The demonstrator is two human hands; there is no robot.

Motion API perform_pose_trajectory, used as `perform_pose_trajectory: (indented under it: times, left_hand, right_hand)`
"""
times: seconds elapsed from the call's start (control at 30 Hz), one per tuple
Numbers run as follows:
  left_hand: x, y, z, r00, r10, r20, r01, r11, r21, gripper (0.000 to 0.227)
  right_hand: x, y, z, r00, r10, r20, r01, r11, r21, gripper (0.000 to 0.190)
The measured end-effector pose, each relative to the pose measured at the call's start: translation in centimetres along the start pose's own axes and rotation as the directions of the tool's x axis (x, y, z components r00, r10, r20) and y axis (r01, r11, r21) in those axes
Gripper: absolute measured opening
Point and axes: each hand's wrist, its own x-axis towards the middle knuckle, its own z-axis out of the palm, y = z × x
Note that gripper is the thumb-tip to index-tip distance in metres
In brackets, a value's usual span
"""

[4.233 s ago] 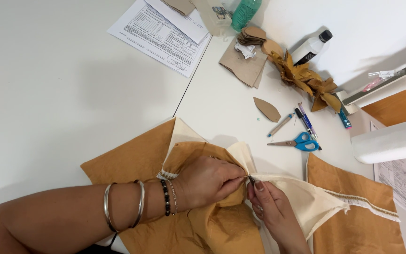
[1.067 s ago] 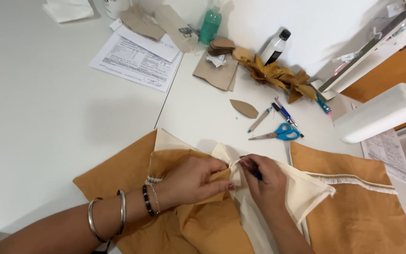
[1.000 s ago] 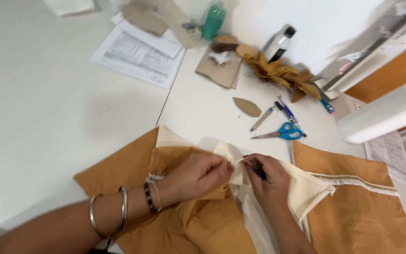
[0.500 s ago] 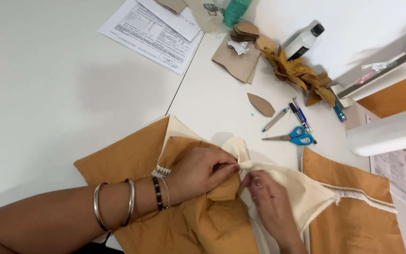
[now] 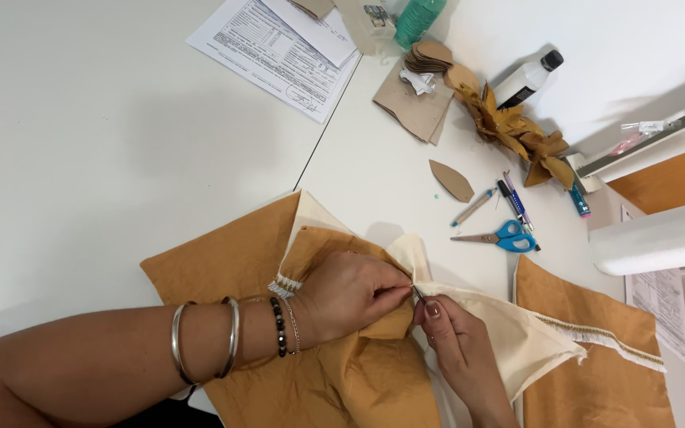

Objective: Trimming excess threads from a fabric pillowcase using a small hand tool

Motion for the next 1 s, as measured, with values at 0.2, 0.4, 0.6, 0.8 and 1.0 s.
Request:
perform_pose_trajectory:
  times: [0.2, 0.4, 0.6, 0.8, 1.0]
  left_hand:
    - [-0.2, -0.1, 0.3, 0.998, 0.054, -0.012, -0.052, 0.995, 0.084, 0.02]
    - [-0.2, 0.2, 0.3, 0.992, 0.12, -0.034, -0.115, 0.987, 0.116, 0.018]
    - [-0.5, 0.0, 0.6, 0.987, 0.159, 0.008, -0.154, 0.94, 0.305, 0.016]
    - [-0.9, -0.1, 2.0, 0.934, 0.357, -0.001, -0.302, 0.792, 0.53, 0.019]
    - [-0.3, 0.9, 0.3, 0.971, 0.236, -0.038, -0.211, 0.918, 0.336, 0.024]
  right_hand:
    - [0.0, -0.2, 0.0, 1.0, 0.015, -0.006, -0.015, 0.999, -0.048, 0.042]
    - [0.2, 0.3, 0.5, 0.999, -0.044, -0.02, 0.045, 0.999, 0.006, 0.043]
    - [0.3, 0.5, 1.4, 0.998, -0.054, -0.043, 0.057, 0.997, 0.054, 0.044]
    - [0.5, 2.4, 2.1, 0.999, 0.047, 0.007, -0.046, 0.927, 0.373, 0.043]
    - [-0.1, 0.2, 0.2, 0.985, -0.159, 0.066, 0.13, 0.939, 0.317, 0.052]
